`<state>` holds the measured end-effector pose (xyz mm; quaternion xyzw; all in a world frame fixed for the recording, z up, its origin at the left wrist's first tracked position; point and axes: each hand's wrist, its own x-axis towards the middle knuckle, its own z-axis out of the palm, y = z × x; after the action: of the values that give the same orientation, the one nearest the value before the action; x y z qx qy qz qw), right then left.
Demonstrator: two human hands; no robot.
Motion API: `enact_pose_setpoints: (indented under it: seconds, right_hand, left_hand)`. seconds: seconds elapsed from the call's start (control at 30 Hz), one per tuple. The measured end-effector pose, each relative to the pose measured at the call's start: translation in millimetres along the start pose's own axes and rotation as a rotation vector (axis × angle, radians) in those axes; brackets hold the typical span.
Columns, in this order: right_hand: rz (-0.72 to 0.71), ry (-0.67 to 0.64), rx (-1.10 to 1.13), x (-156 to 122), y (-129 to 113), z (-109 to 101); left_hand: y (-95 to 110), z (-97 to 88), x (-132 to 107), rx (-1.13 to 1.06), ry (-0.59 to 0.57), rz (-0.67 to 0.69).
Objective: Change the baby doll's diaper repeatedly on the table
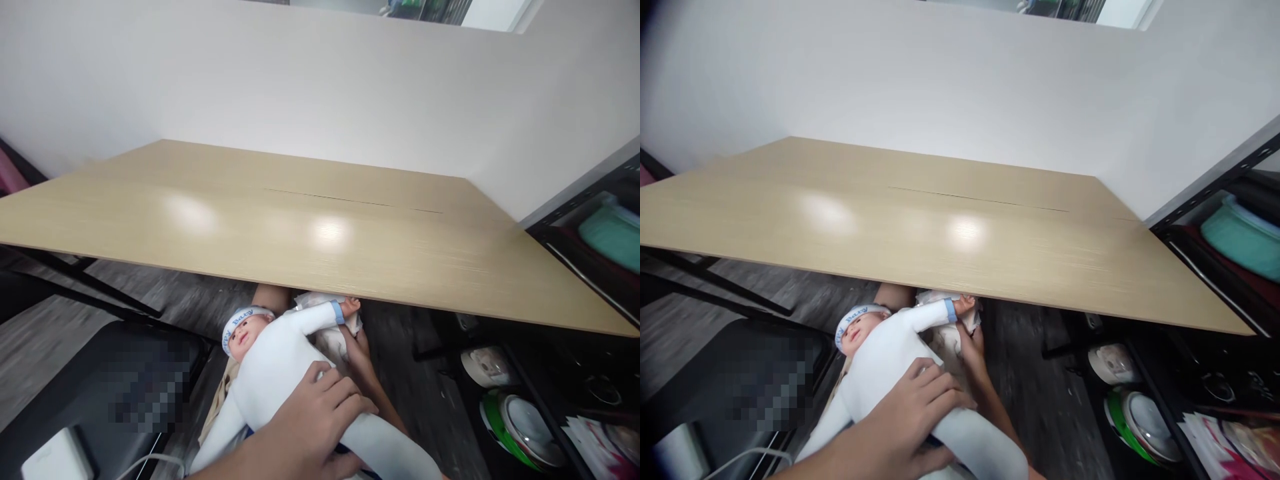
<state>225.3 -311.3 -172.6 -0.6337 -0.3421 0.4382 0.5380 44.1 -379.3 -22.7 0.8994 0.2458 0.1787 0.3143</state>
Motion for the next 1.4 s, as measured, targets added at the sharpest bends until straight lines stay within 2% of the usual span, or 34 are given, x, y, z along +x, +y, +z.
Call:
enact_pose_setpoints:
  seconds: [0.23, 0.33, 0.4, 0.53, 0.6, 0.7, 0.8, 0.87, 1.23, 1.4]
  right_hand:
    - [-0.069, 0.179, -0.134, -3.0, 30.4, -24.5]
    - [-0.105, 0.181, -0.160, 2.3, 41.1, -33.0]
    - [-0.142, 0.193, -0.196, 13.8, 42.9, -36.4]
    - [-0.277, 0.296, -0.355, 37.3, 33.1, -40.7]
    - [-0.373, 0.250, -0.460, 41.5, 25.5, -39.2]
    - [-0.490, 0.057, -0.603, 40.9, 17.3, -29.3]
    - [-0.540, -0.112, -0.721, 41.2, 14.3, -15.4]
    - [-0.540, -0.174, -0.791, 43.2, 14.0, -8.2]
    - [-0.421, -0.142, -1.004, 36.3, 12.2, -3.3]
    - [-0.439, -0.124, -1.005, 21.2, -2.7, 11.8]
  left_hand:
    - [-6.2, 4.8, 0.3, 0.067, -0.017, 0.020]
    - [-6.5, 4.6, -0.8, 0.083, -0.009, 0.039]
    - [-6.3, 4.5, -1.2, 0.091, -0.005, 0.046]
    - [-7.6, 5.7, -1.5, 0.117, -0.001, 0.068]
    - [-8.8, 6.4, -2.1, 0.129, 0.004, 0.086]
    - [-10.4, 6.9, -3.4, 0.134, 0.017, 0.113]
    - [-11.2, 7.0, -4.3, 0.141, 0.017, 0.120]
    - [-11.2, 6.8, -4.5, 0.143, 0.009, 0.115]
    - [-10.7, 4.4, -4.4, 0.114, -0.023, 0.097]
    - [-10.8, 4.8, -5.5, 0.107, -0.030, 0.097]
